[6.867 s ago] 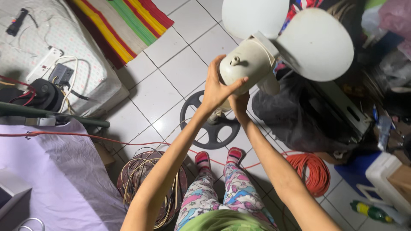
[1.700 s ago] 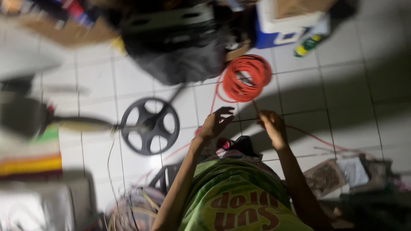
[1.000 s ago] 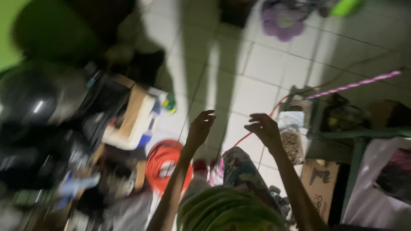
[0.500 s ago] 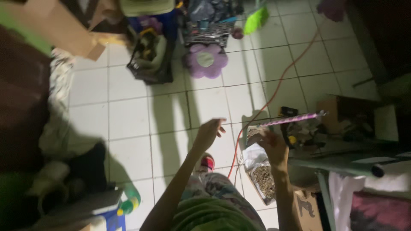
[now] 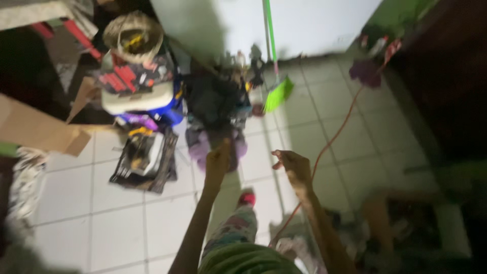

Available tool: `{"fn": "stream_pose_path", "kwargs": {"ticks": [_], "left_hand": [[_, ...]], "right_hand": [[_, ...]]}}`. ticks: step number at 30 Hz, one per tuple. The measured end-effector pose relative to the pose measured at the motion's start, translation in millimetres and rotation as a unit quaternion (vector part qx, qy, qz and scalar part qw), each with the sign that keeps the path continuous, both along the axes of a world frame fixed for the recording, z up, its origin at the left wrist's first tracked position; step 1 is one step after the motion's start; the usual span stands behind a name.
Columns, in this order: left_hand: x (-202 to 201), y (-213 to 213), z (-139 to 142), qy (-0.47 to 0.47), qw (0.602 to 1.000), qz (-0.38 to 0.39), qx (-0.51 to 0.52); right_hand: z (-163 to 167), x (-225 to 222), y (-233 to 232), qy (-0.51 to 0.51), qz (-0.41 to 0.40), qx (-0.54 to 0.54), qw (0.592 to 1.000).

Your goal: The person removes a tangled wire from a standing fan, retrieves a screwdriver, and uses it to loosen screws on the fan's motor housing. They then remove the fan blades and wipe the motor housing with a cloth.

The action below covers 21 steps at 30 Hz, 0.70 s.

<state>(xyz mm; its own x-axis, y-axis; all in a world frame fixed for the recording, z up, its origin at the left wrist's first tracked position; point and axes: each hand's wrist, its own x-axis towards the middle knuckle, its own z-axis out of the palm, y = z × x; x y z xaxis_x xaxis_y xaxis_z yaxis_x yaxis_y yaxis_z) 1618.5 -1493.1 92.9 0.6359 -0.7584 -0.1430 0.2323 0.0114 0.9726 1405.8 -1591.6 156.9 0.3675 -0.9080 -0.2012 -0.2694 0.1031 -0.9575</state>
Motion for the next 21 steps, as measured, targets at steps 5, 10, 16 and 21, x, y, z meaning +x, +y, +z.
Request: {"fn": "stream_pose_path", "kwargs": {"ticks": [5, 10, 16, 21], "left_hand": [[15.8, -158.3, 35.6, -0.161, 0.981, -0.028, -0.109], [14.6, -360.2, 43.3, -0.035, 0.992, -0.109, -0.051], [13.1, -552.5, 10.4, -0.071, 0.994, -0.003, -0.082], [60.4, -676.9, 40.5, -0.210, 0.975, 0.062, -0.042]], "right_hand": [[32.1, 20.2, -160.4, -0.154, 0.034, -0.072, 0.985], [28.7, 17.2, -317.6, -0.119, 0.003, -0.146, 0.982], [27.5, 19.9, -523.5, 0.014, -0.013, -0.042, 0.999], [54.9, 56.2, -695.7, -0.065, 0.093, -0.123, 0.986]]}}
